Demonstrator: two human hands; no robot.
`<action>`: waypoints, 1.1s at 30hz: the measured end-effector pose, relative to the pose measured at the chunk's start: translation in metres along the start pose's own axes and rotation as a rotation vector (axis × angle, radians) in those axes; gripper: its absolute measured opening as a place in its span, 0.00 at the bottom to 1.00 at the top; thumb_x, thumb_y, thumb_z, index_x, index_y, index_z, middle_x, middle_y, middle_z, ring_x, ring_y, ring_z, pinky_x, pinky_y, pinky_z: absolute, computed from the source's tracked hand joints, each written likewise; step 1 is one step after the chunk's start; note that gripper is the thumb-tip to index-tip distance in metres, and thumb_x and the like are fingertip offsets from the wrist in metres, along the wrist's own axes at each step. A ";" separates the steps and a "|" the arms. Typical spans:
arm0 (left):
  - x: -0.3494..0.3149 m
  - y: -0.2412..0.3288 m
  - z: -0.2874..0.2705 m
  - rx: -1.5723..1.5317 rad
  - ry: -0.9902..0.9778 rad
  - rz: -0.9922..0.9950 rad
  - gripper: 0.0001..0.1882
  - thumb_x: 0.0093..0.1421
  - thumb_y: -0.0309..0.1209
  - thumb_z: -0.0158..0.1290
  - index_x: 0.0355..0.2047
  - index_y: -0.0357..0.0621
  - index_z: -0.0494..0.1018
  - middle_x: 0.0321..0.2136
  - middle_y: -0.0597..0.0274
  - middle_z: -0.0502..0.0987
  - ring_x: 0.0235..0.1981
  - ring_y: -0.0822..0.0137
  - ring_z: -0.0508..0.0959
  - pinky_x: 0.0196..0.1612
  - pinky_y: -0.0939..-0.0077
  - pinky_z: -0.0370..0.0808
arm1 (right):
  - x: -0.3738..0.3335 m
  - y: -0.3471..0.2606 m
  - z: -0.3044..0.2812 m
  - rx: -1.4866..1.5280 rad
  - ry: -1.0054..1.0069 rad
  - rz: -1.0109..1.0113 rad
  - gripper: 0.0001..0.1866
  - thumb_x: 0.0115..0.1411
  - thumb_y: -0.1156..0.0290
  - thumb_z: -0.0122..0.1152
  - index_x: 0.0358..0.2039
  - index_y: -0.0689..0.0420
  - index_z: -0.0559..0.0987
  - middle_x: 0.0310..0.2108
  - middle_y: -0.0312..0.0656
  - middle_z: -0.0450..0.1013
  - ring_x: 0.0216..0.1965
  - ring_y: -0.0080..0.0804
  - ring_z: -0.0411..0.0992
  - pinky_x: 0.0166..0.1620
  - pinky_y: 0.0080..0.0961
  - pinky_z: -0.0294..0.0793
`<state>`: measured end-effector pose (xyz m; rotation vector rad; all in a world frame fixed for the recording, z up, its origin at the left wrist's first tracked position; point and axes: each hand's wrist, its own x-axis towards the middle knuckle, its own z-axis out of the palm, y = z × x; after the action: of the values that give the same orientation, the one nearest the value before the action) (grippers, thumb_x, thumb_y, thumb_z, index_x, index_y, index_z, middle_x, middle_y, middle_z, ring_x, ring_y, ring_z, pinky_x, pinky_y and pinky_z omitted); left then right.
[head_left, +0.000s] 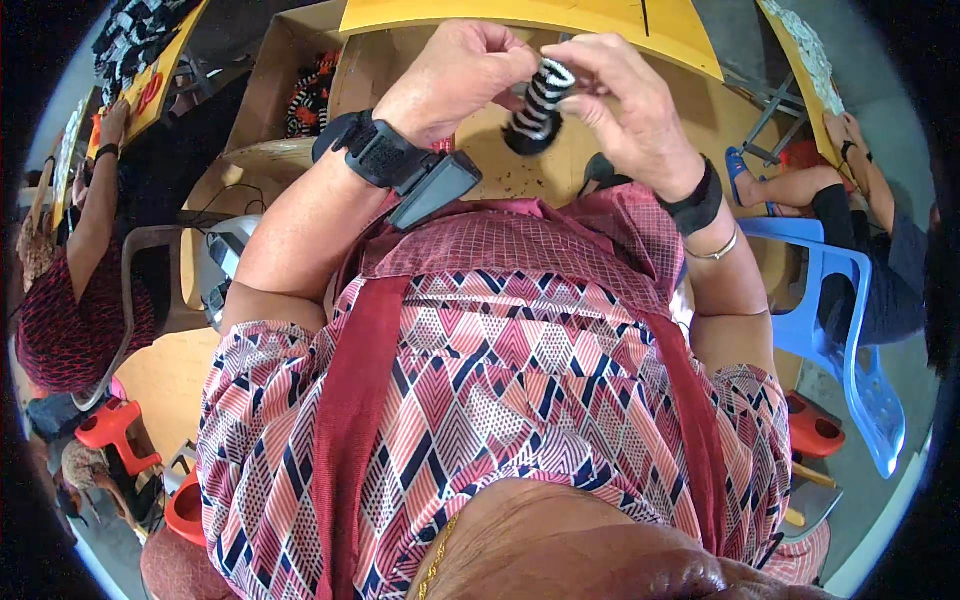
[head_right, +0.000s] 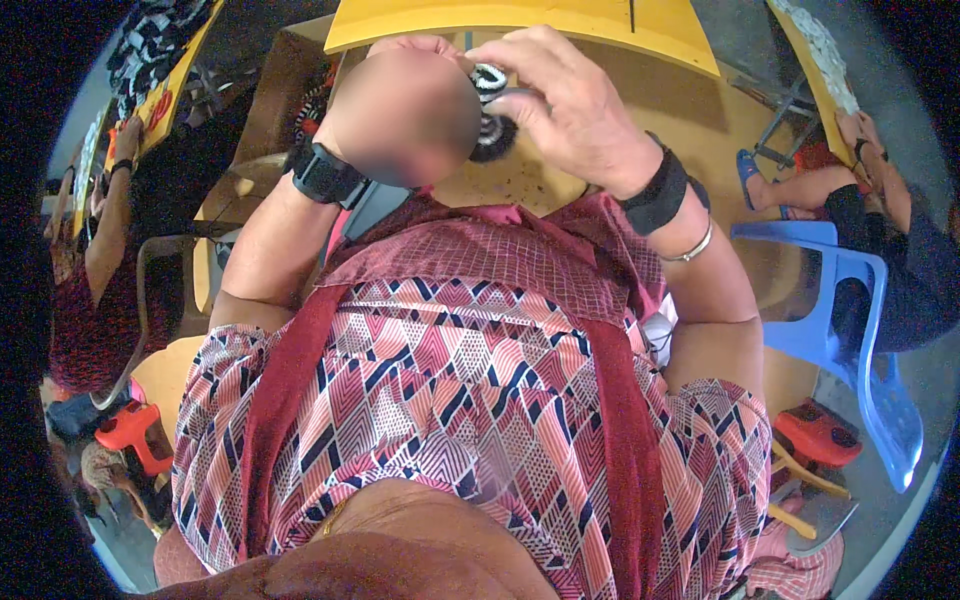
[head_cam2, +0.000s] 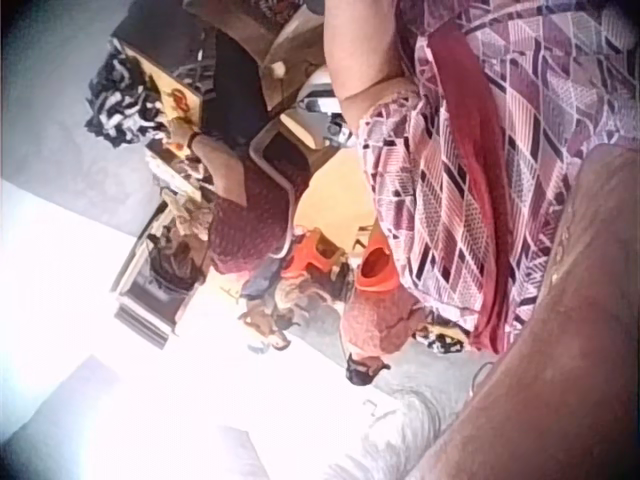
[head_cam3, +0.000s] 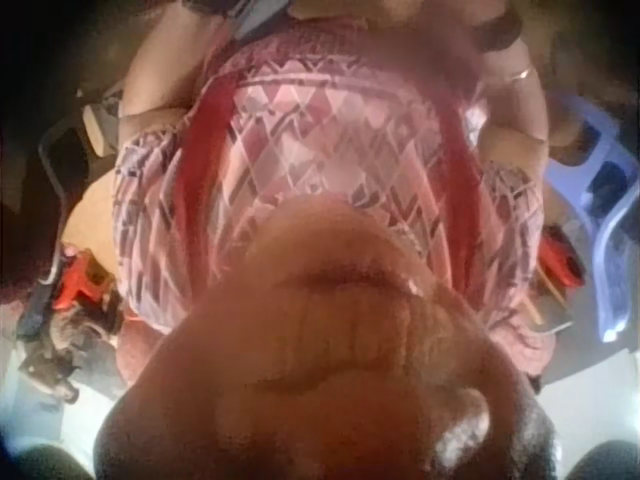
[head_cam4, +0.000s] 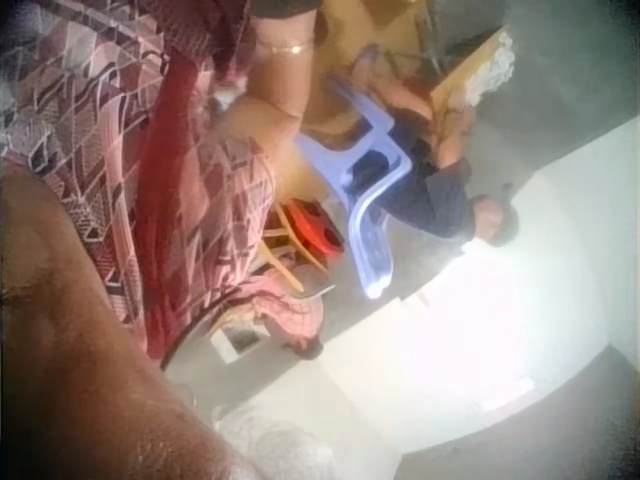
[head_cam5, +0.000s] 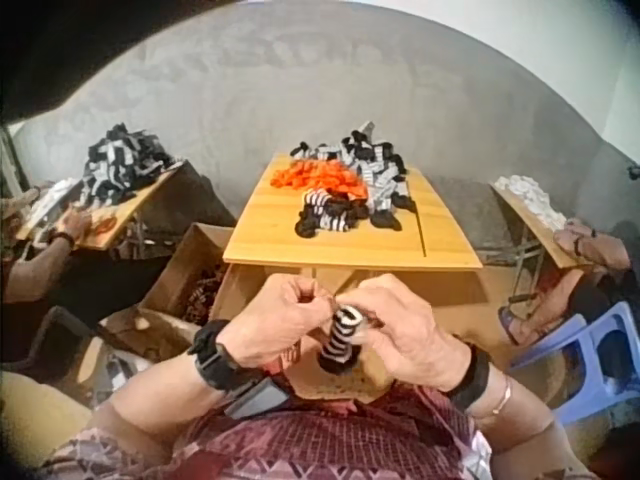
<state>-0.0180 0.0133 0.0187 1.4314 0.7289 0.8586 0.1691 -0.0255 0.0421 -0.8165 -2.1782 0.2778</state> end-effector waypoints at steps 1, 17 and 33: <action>0.001 -0.003 0.003 -0.044 -0.001 0.004 0.10 0.57 0.32 0.47 0.27 0.38 0.71 0.24 0.66 0.73 0.23 0.77 0.73 0.28 0.83 0.73 | -0.006 0.002 0.004 -0.063 0.023 -0.035 0.16 0.45 0.80 0.56 0.38 0.59 0.71 0.31 0.46 0.66 0.32 0.41 0.68 0.34 0.27 0.69; -0.011 0.048 0.030 0.320 0.140 -0.083 0.06 0.53 0.26 0.47 0.22 0.38 0.70 0.15 0.72 0.68 0.18 0.83 0.66 0.21 0.87 0.65 | 0.014 -0.031 -0.027 -0.216 -0.199 0.031 0.08 0.44 0.81 0.54 0.26 0.60 0.67 0.22 0.45 0.62 0.23 0.42 0.66 0.26 0.30 0.66; 0.020 0.052 0.023 0.135 0.114 0.205 0.19 0.56 0.21 0.47 0.48 0.40 0.60 0.33 0.65 0.70 0.29 0.78 0.70 0.30 0.85 0.69 | 0.057 0.039 -0.034 0.802 -0.070 0.623 0.06 0.55 0.70 0.53 0.30 0.58 0.70 0.22 0.32 0.67 0.21 0.15 0.65 0.23 0.13 0.67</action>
<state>0.0084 0.0160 0.0725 1.6079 0.7459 1.0726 0.1845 0.0383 0.0824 -0.9685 -1.5759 1.3928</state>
